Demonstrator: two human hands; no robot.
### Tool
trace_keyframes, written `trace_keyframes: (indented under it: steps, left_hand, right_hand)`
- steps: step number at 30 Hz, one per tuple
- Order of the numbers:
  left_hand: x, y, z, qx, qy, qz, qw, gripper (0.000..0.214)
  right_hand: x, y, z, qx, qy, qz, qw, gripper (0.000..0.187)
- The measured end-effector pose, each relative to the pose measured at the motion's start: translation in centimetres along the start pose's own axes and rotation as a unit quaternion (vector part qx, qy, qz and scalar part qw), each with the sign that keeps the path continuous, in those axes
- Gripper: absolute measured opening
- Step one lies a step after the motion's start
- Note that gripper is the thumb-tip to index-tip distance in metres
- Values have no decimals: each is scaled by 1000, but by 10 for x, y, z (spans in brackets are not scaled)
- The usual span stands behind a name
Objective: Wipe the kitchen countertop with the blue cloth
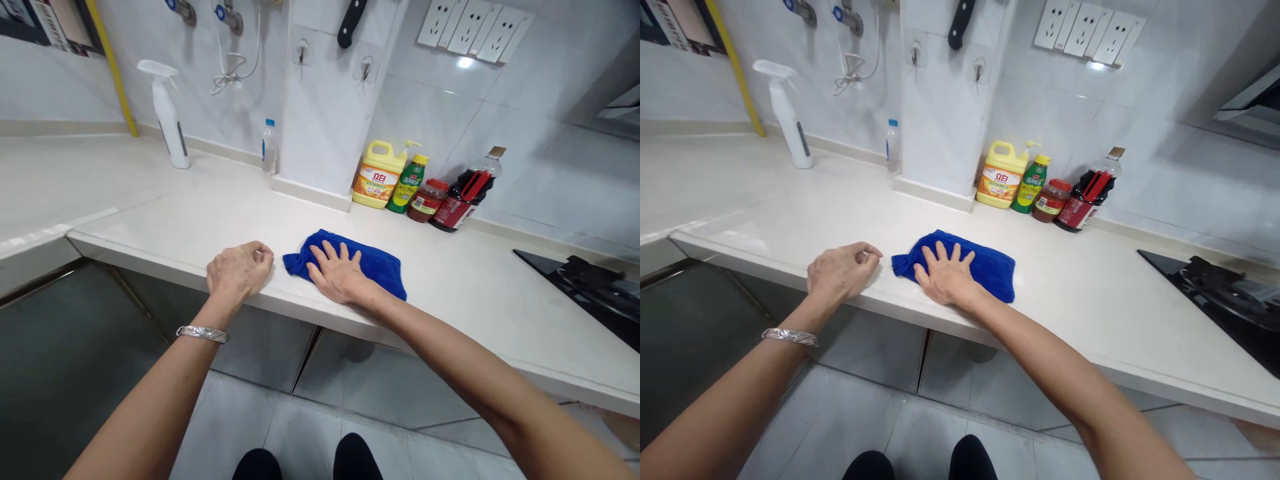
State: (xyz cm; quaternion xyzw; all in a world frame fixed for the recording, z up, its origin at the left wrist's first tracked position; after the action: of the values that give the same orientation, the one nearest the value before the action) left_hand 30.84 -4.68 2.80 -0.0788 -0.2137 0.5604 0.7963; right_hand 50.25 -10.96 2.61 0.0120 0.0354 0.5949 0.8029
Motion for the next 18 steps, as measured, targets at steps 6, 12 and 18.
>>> trace_keyframes:
  steps: [6, 12, 18]
  left_hand:
    - [1, 3, 0, 8, -5, 16, 1000, 37]
    - [4, 6, -2, 12, -10, 17, 1000, 37]
    - [2, 5, -1, 16, -11, 15, 1000, 38]
  right_hand:
    - [23, 16, 5, 21, -9, 1, 1000, 70]
    - [-3, 7, 3, 45, -5, 42, 998, 69]
    - [-37, -24, 1, 47, 8, 79, 996, 68]
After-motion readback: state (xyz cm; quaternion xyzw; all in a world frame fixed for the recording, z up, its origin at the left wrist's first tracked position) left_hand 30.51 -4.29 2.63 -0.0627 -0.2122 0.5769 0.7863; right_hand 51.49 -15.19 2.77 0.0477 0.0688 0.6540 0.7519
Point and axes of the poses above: each hand's wrist, its own x-axis towards the middle knuckle, its own z-axis out of the back of the hand, y = z × x, the point moved 1 cm from there along x, towards the middle knuckle, and after that the axes turned 13 degrees about -z, right-handed, at the moved point
